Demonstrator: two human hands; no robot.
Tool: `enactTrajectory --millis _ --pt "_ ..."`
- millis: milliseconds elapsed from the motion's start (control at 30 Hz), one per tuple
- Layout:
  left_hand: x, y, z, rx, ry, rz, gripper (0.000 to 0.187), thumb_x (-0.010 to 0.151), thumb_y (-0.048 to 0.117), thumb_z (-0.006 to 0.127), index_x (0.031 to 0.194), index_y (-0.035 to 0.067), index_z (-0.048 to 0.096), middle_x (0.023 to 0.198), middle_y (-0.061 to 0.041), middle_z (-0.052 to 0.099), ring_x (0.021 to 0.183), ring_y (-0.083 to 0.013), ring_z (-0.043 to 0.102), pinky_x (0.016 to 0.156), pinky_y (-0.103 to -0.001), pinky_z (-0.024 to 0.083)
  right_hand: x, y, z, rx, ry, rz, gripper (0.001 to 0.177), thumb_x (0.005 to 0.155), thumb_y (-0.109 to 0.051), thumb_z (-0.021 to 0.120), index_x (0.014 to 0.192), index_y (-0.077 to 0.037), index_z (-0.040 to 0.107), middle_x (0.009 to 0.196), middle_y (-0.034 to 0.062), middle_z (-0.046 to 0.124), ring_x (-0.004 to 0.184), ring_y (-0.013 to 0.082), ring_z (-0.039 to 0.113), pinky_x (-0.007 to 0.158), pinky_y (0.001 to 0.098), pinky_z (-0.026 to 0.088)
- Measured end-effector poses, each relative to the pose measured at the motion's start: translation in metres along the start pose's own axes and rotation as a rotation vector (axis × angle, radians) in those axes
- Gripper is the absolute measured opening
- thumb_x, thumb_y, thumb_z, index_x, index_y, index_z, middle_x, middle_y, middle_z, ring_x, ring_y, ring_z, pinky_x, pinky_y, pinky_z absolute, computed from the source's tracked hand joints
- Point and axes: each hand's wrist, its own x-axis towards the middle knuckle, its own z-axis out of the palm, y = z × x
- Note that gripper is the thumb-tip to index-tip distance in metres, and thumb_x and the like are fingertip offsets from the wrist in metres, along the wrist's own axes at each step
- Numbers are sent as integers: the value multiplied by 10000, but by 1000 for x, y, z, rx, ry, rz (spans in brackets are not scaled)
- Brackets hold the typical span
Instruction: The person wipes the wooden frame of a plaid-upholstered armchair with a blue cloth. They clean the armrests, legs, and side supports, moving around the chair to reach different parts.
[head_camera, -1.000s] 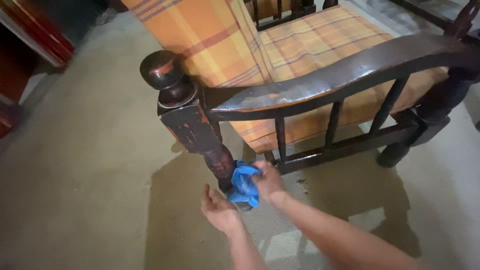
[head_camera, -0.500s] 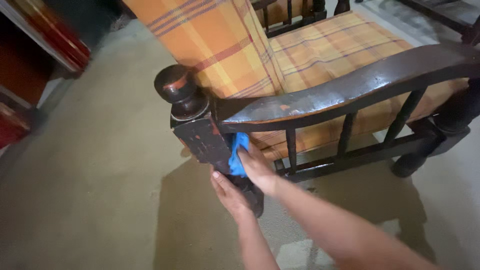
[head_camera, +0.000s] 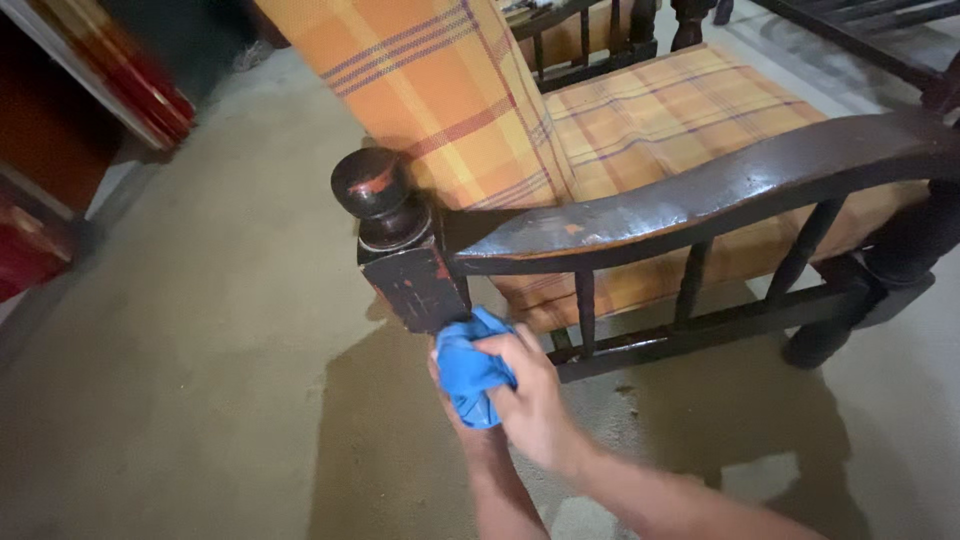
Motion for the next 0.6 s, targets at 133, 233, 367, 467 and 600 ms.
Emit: enactTrajectory --millis 133,233,367,467,600 --pt "-9 8 11 45 -79 101 735 978 612 288 1557 163 352 1463 -108 530 1307 -293 541 1088 -445 463 20 -47 -12 -235 112 -614 385 810 -159 756 1193 -133 729 1420 147 528 1390 407 450 1182 537 376" --pt "-7 13 12 68 -108 212 791 976 653 232 1574 144 324 1520 -89 488 1365 -281 506 1121 -430 432 66 -54 0 -586 168 -767 360 907 -169 738 1260 -230 777 1532 80 510 1455 357 436 1258 519 379" --pt "1 9 1 150 -164 375 883 976 716 165 1597 102 290 1600 -67 429 1453 -260 447 1185 -397 371 70 -30 -2 -542 38 -826 182 865 -207 739 1032 -135 736 1552 121 484 1441 430 413 1195 559 394" --pt "11 2 -14 172 77 94 894 942 724 146 1507 117 482 1431 -109 610 1302 -279 580 1102 -410 453 47 4 -14 -557 -86 -816 122 843 -201 743 911 -105 714 1518 97 548 1406 421 464 1164 550 438" --pt "22 -13 -15 170 124 42 851 990 690 189 1390 46 576 1336 -176 659 1215 -310 633 1060 -448 512 30 25 -30 -524 -171 -678 99 814 -150 719 891 -87 726 1412 110 628 1350 422 538 1103 502 503"
